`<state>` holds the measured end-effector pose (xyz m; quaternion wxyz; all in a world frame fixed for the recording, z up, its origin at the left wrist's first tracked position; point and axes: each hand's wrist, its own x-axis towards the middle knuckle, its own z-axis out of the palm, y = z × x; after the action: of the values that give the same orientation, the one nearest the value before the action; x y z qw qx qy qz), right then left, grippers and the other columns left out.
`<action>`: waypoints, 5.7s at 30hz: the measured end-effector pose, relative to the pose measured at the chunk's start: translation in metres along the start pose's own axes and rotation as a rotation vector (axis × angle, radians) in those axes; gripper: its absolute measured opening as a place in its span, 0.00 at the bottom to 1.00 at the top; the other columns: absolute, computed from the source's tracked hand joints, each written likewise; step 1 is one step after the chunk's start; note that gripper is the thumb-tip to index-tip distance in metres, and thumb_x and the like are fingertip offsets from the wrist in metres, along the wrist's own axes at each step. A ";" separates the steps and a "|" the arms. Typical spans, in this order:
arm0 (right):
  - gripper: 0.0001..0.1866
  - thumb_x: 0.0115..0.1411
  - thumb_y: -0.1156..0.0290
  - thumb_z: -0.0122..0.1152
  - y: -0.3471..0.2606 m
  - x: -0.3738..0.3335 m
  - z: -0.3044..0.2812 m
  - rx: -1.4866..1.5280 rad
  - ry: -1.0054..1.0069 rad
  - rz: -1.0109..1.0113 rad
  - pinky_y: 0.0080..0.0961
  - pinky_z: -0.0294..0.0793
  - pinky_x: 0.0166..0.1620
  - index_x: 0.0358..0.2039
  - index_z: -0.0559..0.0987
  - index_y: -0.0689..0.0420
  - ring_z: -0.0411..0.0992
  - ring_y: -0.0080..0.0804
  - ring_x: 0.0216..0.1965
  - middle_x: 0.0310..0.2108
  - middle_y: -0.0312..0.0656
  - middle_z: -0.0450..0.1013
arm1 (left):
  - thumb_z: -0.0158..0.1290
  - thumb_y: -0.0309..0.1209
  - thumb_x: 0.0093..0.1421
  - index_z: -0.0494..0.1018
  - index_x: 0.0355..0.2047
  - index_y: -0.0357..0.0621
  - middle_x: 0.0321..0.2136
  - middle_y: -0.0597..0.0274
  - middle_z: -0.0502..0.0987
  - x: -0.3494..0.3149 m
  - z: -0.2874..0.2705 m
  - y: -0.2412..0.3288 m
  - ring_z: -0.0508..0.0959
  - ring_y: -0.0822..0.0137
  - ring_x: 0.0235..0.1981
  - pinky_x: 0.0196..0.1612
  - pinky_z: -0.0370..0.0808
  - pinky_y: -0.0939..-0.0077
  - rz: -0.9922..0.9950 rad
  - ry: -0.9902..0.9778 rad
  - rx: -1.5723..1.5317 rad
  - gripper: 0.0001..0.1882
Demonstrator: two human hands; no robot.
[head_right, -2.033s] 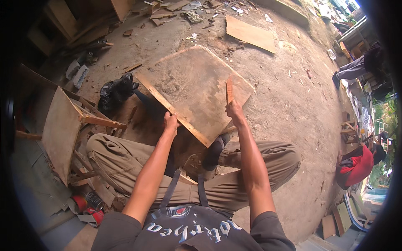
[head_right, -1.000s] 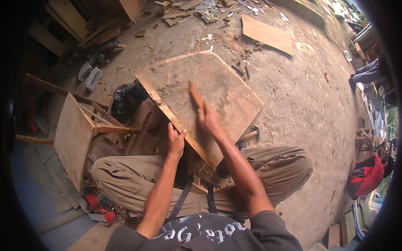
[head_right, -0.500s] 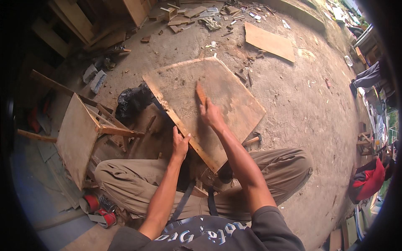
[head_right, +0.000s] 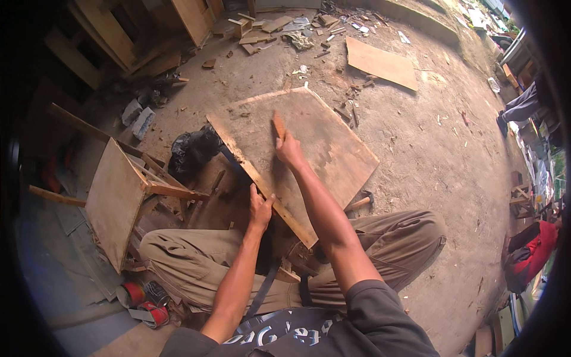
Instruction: The person uses a hammer to remove nails from a wooden chair frame and then attaches a wooden board to it. They then use a scraper to clean the surface of the board.
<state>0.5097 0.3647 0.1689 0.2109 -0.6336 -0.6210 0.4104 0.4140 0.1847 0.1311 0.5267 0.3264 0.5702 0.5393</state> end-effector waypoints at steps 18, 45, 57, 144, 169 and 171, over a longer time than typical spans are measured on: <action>0.26 0.60 0.57 0.53 -0.026 0.025 0.027 0.047 0.079 -0.419 0.45 0.70 0.48 0.54 0.68 0.60 0.72 0.59 0.44 0.40 0.61 0.73 | 0.51 0.17 0.57 0.49 0.60 0.31 0.44 0.49 0.73 0.000 -0.001 -0.017 0.74 0.65 0.42 0.45 0.71 0.73 0.126 -0.023 0.110 0.33; 0.24 0.63 0.53 0.48 0.068 -0.023 -0.033 -0.038 0.226 0.024 0.52 0.69 0.42 0.41 0.68 0.66 0.72 0.66 0.39 0.33 0.70 0.72 | 0.44 0.12 0.52 0.55 0.57 0.33 0.49 0.48 0.70 0.019 -0.034 -0.032 0.72 0.60 0.49 0.55 0.66 0.69 -0.157 0.145 -0.274 0.30; 0.14 0.58 0.63 0.60 0.031 -0.097 -0.007 -0.049 -0.459 -0.786 0.42 0.70 0.38 0.39 0.74 0.58 0.70 0.51 0.36 0.33 0.51 0.68 | 0.45 0.16 0.53 0.64 0.54 0.40 0.45 0.59 0.74 0.024 -0.045 -0.044 0.74 0.65 0.44 0.47 0.69 0.68 -0.200 0.155 -0.187 0.25; 0.29 0.59 0.63 0.52 0.116 0.092 -0.016 -0.146 0.131 -0.134 0.47 0.72 0.43 0.60 0.62 0.57 0.72 0.61 0.39 0.36 0.65 0.72 | 0.51 0.20 0.55 0.66 0.53 0.29 0.43 0.55 0.76 -0.004 -0.029 0.016 0.74 0.70 0.45 0.52 0.65 0.77 -0.060 -0.108 -0.058 0.23; 0.30 0.61 0.65 0.48 0.147 0.038 -0.026 -0.369 0.322 0.033 0.51 0.73 0.32 0.62 0.58 0.62 0.74 0.61 0.28 0.26 0.64 0.73 | 0.48 0.17 0.54 0.68 0.51 0.30 0.42 0.57 0.77 0.010 -0.016 0.014 0.74 0.71 0.43 0.50 0.67 0.78 0.009 -0.107 -0.068 0.22; 0.32 0.60 0.66 0.48 0.112 0.020 -0.020 -0.261 0.211 -0.094 0.51 0.73 0.35 0.64 0.55 0.60 0.74 0.63 0.30 0.27 0.65 0.73 | 0.48 0.17 0.54 0.68 0.50 0.31 0.41 0.58 0.77 0.012 -0.021 0.017 0.74 0.71 0.42 0.49 0.67 0.78 0.007 -0.092 -0.086 0.21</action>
<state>0.5917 0.3732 0.0878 0.2100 -0.6654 -0.6724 0.2472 0.3878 0.1942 0.1419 0.5642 0.3299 0.5206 0.5494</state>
